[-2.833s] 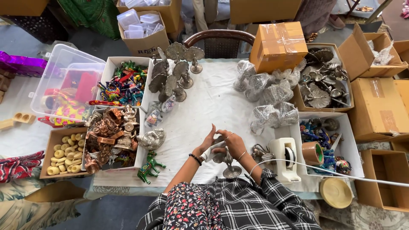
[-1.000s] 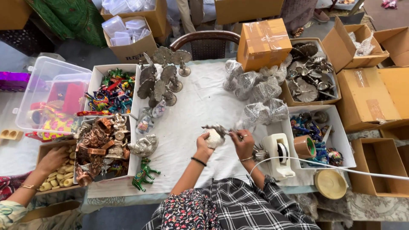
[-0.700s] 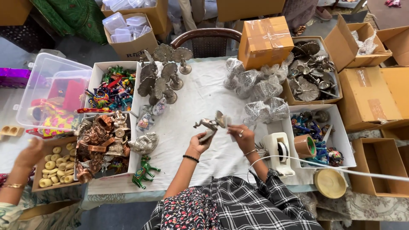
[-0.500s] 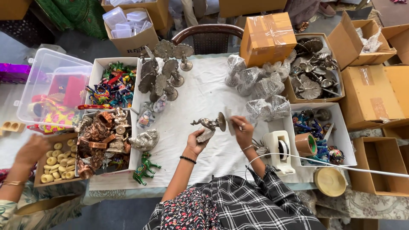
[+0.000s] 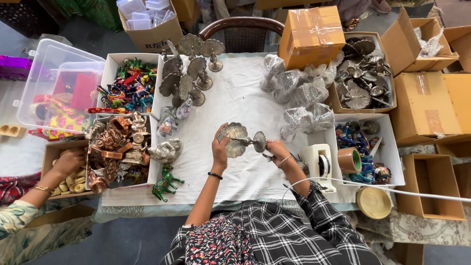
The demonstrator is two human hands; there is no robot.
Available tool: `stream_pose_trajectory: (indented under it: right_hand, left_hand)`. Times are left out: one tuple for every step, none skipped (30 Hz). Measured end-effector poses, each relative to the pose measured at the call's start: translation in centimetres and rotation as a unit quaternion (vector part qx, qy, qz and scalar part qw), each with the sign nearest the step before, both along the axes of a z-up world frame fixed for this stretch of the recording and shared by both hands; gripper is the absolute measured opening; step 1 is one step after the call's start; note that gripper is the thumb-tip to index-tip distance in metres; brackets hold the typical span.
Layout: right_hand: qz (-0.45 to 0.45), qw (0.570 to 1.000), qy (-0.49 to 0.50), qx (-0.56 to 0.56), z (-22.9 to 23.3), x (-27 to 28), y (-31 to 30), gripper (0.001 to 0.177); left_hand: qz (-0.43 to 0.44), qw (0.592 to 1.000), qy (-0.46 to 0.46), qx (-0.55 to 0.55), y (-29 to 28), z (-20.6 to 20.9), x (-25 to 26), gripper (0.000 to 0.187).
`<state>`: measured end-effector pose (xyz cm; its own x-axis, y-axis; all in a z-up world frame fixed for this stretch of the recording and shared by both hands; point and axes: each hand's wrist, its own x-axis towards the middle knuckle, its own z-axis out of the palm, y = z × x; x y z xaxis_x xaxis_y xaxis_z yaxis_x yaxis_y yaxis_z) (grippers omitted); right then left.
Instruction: The person sits at a table covered with various decorative items and cleaning supplies. They pick up a silver-colored decorative object, wipe it with a white cloth, and then wrap it in bubble wrap. The person handles several similar items, cleaning and wrapping them individually.
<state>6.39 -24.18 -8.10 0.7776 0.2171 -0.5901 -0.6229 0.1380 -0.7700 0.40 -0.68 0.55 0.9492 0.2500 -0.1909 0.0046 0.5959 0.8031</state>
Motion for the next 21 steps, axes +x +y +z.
stream_pose_trajectory:
  right_hand:
    - [0.012, 1.000, 0.020, -0.008, 0.2, -0.3, -0.2, 0.017]
    - [0.026, 0.999, 0.040, -0.016, 0.4, -0.5, -0.3, 0.016]
    - [0.026, 0.999, 0.041, -0.017, 2.5, -1.4, 0.0, 0.016]
    - [0.001, 0.997, 0.079, 0.000, 4.8, -2.0, 0.3, 0.025]
    - [-0.023, 0.993, 0.117, 0.018, 7.2, -2.6, 0.7, 0.037]
    - [-0.024, 0.993, 0.111, 0.018, 6.7, -2.8, 0.8, 0.037]
    - [-0.023, 0.997, 0.075, -0.004, 6.2, -3.0, 0.8, 0.042]
    - [-0.022, 0.999, 0.042, -0.025, 5.6, -3.4, 1.0, 0.047]
    - [-0.024, 0.999, 0.038, -0.024, 3.3, -3.9, 1.6, 0.047]
    - [-0.031, 0.997, -0.031, -0.063, 1.2, -4.0, 1.8, 0.039]
    - [-0.037, 0.989, -0.100, -0.101, -1.1, -4.1, 2.2, 0.033]
    - [-0.036, 0.989, -0.105, -0.102, -0.9, -4.0, 2.9, 0.033]
    - [-0.102, 0.984, -0.116, -0.094, -0.8, -3.9, 3.6, 0.030]
    - [-0.168, 0.974, -0.124, -0.083, -0.8, -4.1, 4.5, 0.028]
    - [-0.168, 0.974, -0.127, -0.083, 1.0, -4.4, 5.5, 0.028]
    - [-0.208, 0.945, -0.199, -0.156, 2.7, -5.0, 6.2, 0.026]
    - [-0.246, 0.903, -0.268, -0.227, 4.4, -5.5, 6.8, 0.024]
    - [-0.250, 0.902, -0.268, -0.229, 5.9, -6.2, 7.3, 0.024]
    - [-0.231, 0.840, -0.377, -0.313, 7.4, -6.9, 7.7, 0.024]
    - [-0.207, 0.760, -0.476, -0.392, 8.8, -7.7, 8.1, 0.025]
    - [-0.211, 0.759, -0.472, -0.395, 9.7, -8.1, 8.3, 0.025]
  left_hand:
    - [-0.013, 0.997, -0.025, 0.071, 0.0, 0.5, -0.3, 0.051]
    - [-0.024, 0.988, -0.049, 0.143, 0.1, 1.0, -0.6, 0.047]
    - [-0.024, 0.988, -0.049, 0.142, -0.1, 0.8, -1.0, 0.047]
    - [-0.013, 0.977, -0.071, 0.199, -0.2, 0.7, -1.0, 0.047]
    - [-0.001, 0.963, -0.092, 0.254, -0.3, 0.7, -1.1, 0.047]
    - [0.000, 0.962, -0.099, 0.254, -0.2, 0.5, -0.9, 0.047]
    - [-0.030, 0.956, -0.015, 0.290, -0.1, 0.4, -0.8, 0.049]
    - [-0.062, 0.941, 0.071, 0.326, 0.2, 0.3, -0.8, 0.052]
    - [-0.062, 0.940, 0.066, 0.328, 0.4, 0.5, -0.5, 0.052]
    - [-0.057, 0.947, 0.009, 0.315, 0.3, 0.7, 0.1, 0.049]
    - [-0.052, 0.951, -0.049, 0.302, 0.3, 0.8, 0.7, 0.047]
    - [-0.049, 0.951, -0.053, 0.301, -0.1, 1.5, 0.7, 0.047]
    - [-0.056, 0.962, -0.058, 0.263, -0.5, 2.0, 0.8, 0.054]
    - [-0.065, 0.970, -0.061, 0.225, -0.8, 2.6, 0.6, 0.062]
    - [-0.064, 0.970, -0.063, 0.225, -1.4, 2.5, 0.8, 0.062]
    - [-0.034, 0.986, -0.083, 0.138, -2.4, 2.3, 0.8, 0.077]
    - [-0.004, 0.994, -0.101, 0.050, -3.3, 2.0, 0.8, 0.095]
    - [-0.008, 0.994, -0.102, 0.048, -3.4, 2.5, 1.1, 0.095]
    - [-0.015, 0.999, -0.026, -0.034, -3.5, 2.9, 1.4, 0.097]
    - [-0.024, 0.992, 0.054, -0.115, -3.7, 3.3, 1.6, 0.100]
    - [-0.030, 0.991, 0.056, -0.115, -3.4, 2.7, 2.4, 0.100]
